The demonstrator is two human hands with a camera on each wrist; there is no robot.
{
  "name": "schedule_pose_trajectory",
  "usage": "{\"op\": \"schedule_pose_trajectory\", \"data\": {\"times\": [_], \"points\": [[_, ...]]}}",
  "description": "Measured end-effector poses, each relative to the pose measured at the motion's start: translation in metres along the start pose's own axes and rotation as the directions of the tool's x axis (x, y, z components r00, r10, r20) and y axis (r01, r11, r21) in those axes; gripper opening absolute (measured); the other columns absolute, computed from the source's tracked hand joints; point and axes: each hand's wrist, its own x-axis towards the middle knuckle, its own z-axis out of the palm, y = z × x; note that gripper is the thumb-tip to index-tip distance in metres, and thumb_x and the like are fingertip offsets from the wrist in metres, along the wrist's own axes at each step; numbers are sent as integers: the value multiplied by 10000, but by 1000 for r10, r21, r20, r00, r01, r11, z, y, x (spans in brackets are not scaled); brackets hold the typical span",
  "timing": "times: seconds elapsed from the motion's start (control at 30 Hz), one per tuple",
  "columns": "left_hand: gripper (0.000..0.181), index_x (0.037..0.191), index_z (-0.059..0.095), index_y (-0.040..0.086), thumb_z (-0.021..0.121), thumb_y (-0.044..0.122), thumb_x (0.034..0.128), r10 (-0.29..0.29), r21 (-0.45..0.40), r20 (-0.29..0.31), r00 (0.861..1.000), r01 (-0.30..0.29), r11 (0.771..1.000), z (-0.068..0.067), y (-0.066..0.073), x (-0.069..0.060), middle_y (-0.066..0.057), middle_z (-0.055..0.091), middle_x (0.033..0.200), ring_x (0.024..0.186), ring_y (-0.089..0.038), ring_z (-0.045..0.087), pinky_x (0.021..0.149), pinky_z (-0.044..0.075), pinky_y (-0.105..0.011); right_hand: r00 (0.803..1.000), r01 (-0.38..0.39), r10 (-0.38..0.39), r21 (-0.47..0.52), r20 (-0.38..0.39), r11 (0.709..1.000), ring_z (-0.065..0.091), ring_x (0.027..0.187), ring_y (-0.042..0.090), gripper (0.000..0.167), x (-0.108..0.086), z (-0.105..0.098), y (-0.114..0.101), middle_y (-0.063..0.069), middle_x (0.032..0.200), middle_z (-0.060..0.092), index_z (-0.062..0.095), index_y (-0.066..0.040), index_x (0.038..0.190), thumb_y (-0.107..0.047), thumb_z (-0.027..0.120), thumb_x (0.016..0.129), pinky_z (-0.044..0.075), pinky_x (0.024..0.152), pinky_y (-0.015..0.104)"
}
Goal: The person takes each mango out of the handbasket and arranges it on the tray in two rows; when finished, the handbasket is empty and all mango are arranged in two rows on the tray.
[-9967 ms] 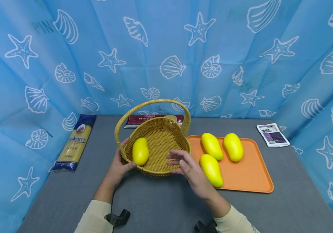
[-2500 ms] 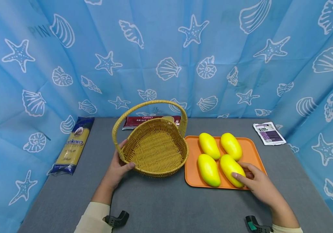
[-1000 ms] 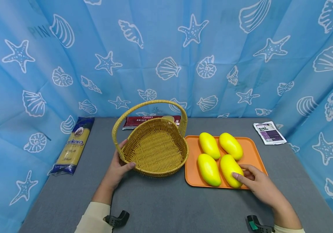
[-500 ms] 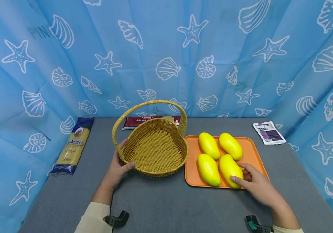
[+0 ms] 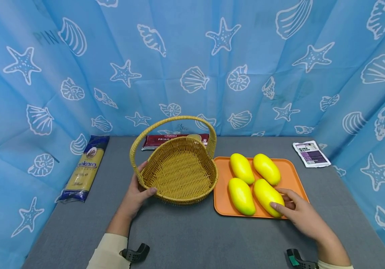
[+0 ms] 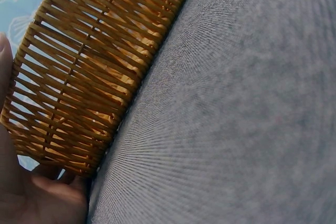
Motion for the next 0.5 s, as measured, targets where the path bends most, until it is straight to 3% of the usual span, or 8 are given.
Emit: {"op": "schedule_pose_trajectory", "data": {"times": [0.27,0.5], "points": [[946,1756,182,229,670,-109,1021,3,15,-4,1000,-3,1000,-1,-1,1,-139,204,1759,1501,-424,355,1054,486,-280,1000,-11,11,2,4,1000,600,1125,336,756,2,-2,0,242,1369,596,426,75,1584,-452,670,1100,554,849,374],[943,1757,167,210,660,-113,1021,1,33,-19,1000,-1,999,0,-2,-3,-165,262,1733,1469,-423,399,1034,489,-260,998,-66,66,-8,-2,998,601,1231,451,835,1,-6,-1,353,1454,528,373,86,1608,-529,625,1103,563,957,558]]}}
